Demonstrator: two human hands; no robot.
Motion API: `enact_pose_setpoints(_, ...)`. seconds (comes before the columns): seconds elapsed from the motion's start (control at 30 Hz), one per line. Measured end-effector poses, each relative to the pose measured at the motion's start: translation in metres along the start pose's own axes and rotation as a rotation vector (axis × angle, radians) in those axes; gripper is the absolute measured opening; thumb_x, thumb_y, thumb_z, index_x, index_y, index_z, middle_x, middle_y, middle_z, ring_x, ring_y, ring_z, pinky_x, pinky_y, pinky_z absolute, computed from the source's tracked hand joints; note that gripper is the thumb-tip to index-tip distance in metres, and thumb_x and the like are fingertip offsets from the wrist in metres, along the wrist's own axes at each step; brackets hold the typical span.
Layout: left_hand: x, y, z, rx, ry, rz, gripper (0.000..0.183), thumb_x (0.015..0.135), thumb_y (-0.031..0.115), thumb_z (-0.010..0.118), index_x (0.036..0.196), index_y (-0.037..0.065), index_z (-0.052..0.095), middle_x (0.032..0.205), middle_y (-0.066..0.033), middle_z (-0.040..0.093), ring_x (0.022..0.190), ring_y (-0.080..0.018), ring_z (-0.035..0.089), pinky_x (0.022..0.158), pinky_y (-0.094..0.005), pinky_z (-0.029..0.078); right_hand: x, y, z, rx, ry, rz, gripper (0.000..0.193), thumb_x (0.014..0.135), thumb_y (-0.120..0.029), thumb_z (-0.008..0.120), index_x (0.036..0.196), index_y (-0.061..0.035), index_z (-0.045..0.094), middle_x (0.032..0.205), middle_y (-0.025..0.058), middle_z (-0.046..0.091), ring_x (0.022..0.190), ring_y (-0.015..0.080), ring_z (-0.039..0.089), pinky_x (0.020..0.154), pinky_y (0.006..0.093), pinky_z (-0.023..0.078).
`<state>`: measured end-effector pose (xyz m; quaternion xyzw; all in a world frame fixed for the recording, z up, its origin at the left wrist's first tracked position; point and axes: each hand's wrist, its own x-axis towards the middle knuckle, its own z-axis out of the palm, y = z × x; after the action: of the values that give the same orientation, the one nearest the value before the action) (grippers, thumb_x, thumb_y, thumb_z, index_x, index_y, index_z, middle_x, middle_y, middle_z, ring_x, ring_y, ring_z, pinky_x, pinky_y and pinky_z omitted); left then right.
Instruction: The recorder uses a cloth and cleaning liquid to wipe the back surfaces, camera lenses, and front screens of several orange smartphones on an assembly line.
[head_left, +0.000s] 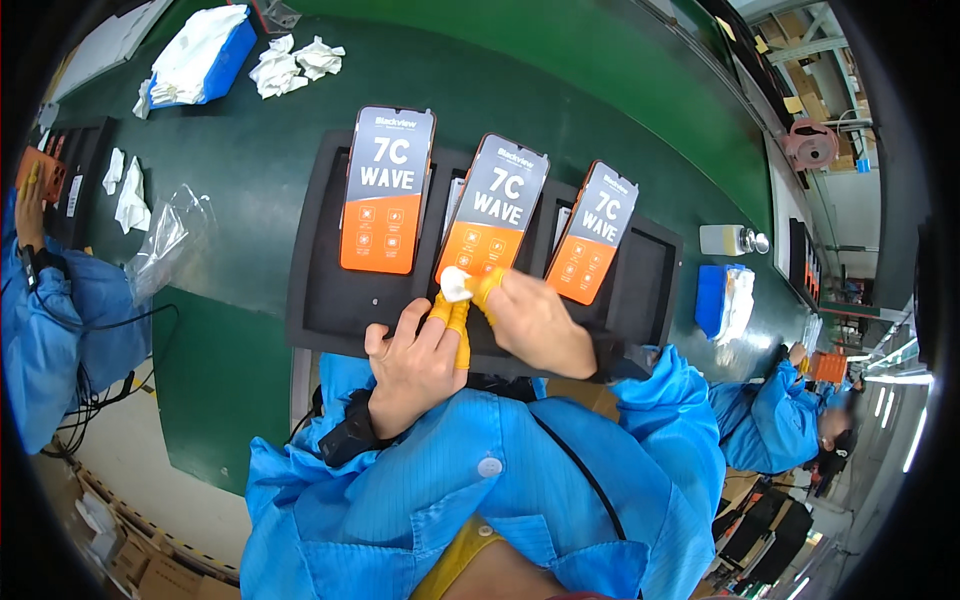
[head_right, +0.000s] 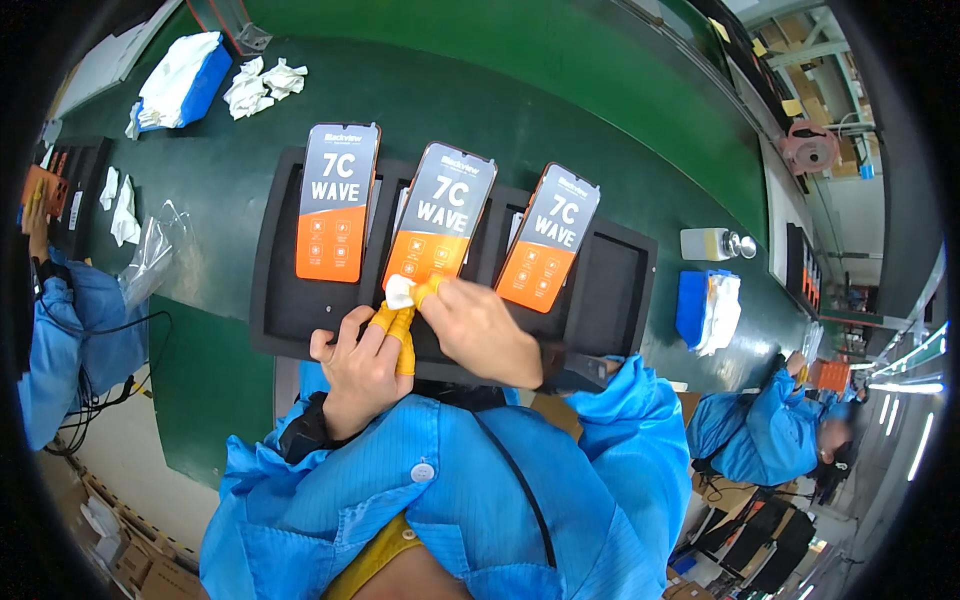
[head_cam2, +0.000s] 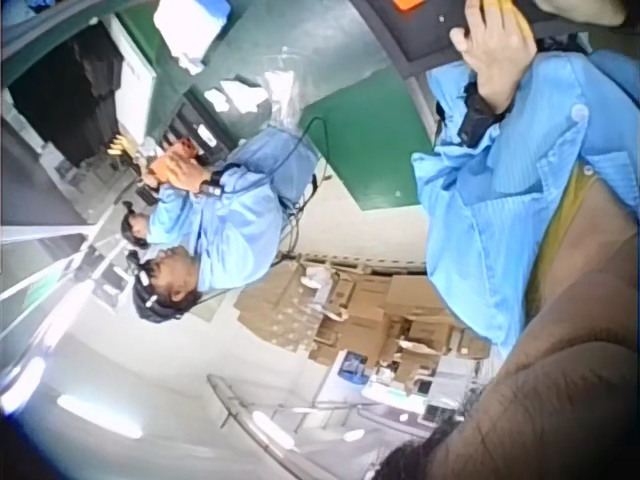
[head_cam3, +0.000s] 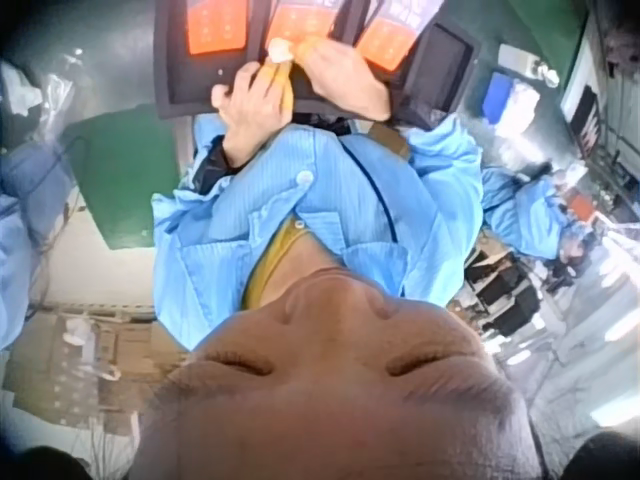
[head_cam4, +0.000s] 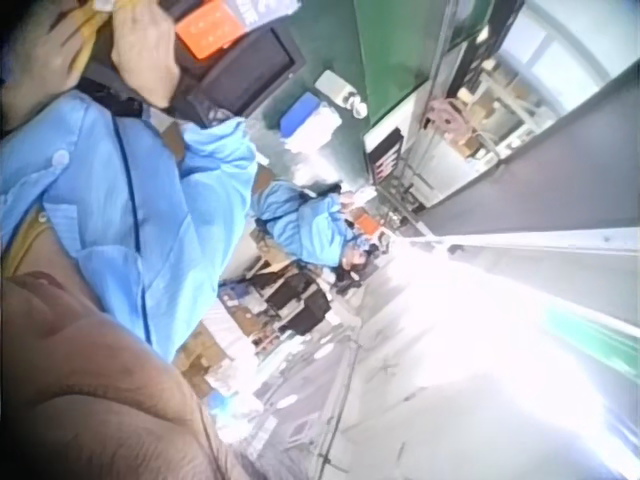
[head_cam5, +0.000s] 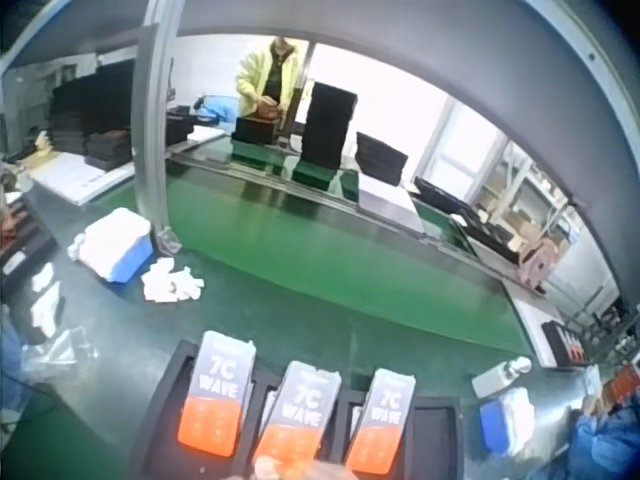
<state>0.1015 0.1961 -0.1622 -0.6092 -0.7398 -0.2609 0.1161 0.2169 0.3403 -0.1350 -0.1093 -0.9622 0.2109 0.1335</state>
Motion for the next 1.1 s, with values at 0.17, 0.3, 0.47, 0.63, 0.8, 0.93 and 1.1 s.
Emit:
enact_pose_setpoints(0.17,-0.003,-0.004,-0.005,-0.026,-0.004,0.025,0.011,0.066,0.021,0.067,0.072,0.012,0.065,0.084,-0.0015,0.058,0.099,-0.0174,0.055,0.076,-0.0405,0.021,0.068,0.059,-0.022,-0.139,0.296,0.117,0.021,0.073,0.005,0.057,0.093,0.0012,0.054,0.086,0.0200,0.057,0.080,0.0395,0.058,0.067,0.0459,0.047)
enact_pose_setpoints(0.3,-0.003,-0.003,-0.003,-0.021,0.001,0.022,0.013,0.066,0.021,0.068,0.073,0.011,0.066,0.084,-0.0017,0.057,0.099,-0.0176,0.054,0.077,-0.0409,0.022,0.099,0.067,-0.033,-0.113,0.320,0.115,0.019,0.076,0.003,0.058,0.095,-0.0005,0.056,0.086,0.0192,0.058,0.079,0.0401,0.058,0.067,0.0440,0.047)
enact_pose_setpoints(0.47,-0.004,-0.004,-0.001,-0.093,0.038,0.011,0.013,0.066,0.018,0.069,0.075,0.009,0.067,0.086,-0.0011,0.061,0.098,-0.0178,0.055,0.078,-0.0401,0.023,0.079,0.046,-0.013,-0.104,0.253,0.094,0.013,0.081,-0.002,0.061,0.094,-0.0013,0.060,0.084,0.0179,0.059,0.077,0.0382,0.060,0.066,0.0420,0.048)
enact_pose_setpoints(0.63,-0.003,-0.016,-0.017,-0.142,0.148,-0.083,0.020,0.069,0.014,0.070,0.089,0.010,0.070,0.103,-0.0011,0.065,0.100,-0.0200,0.056,0.084,-0.0382,0.025,0.037,0.004,0.008,0.065,0.088,-0.005,0.014,0.079,0.000,0.064,0.092,-0.0010,0.060,0.080,0.0147,0.059,0.073,0.0341,0.060,0.064,0.0404,0.049)
enact_pose_setpoints(0.8,0.015,-0.067,-0.040,0.207,0.059,-0.281,0.041,0.075,0.011,0.067,0.116,0.015,0.065,0.122,-0.0063,0.058,0.107,-0.0278,0.053,0.089,-0.0405,0.032,0.030,0.004,-0.004,0.100,-0.074,-0.185,0.017,0.075,0.000,0.064,0.092,-0.0029,0.061,0.075,0.0112,0.055,0.072,0.0288,0.058,0.063,0.0384,0.049)
enact_pose_setpoints(0.93,0.016,-0.087,-0.043,-0.102,-0.076,-0.436,0.046,0.079,0.009,0.067,0.124,0.013,0.059,0.126,-0.0175,0.050,0.109,-0.0376,0.050,0.091,-0.0419,0.043,0.022,0.002,-0.011,0.112,-0.177,-0.228,0.020,0.072,-0.001,0.061,0.091,-0.0017,0.058,0.077,0.0126,0.053,0.075,0.0304,0.058,0.066,0.0403,0.049)
enact_pose_setpoints(1.1,0.010,-0.059,-0.052,-0.156,-0.061,-0.438,0.058,0.069,0.020,0.081,0.123,0.015,0.060,0.119,-0.0238,0.050,0.106,-0.0388,0.052,0.088,-0.0417,0.046,0.000,0.000,-0.024,0.368,-0.247,0.049,0.018,0.080,-0.003,0.064,0.098,-0.0005,0.062,0.089,0.0188,0.060,0.080,0.0369,0.061,0.069,0.0414,0.051)
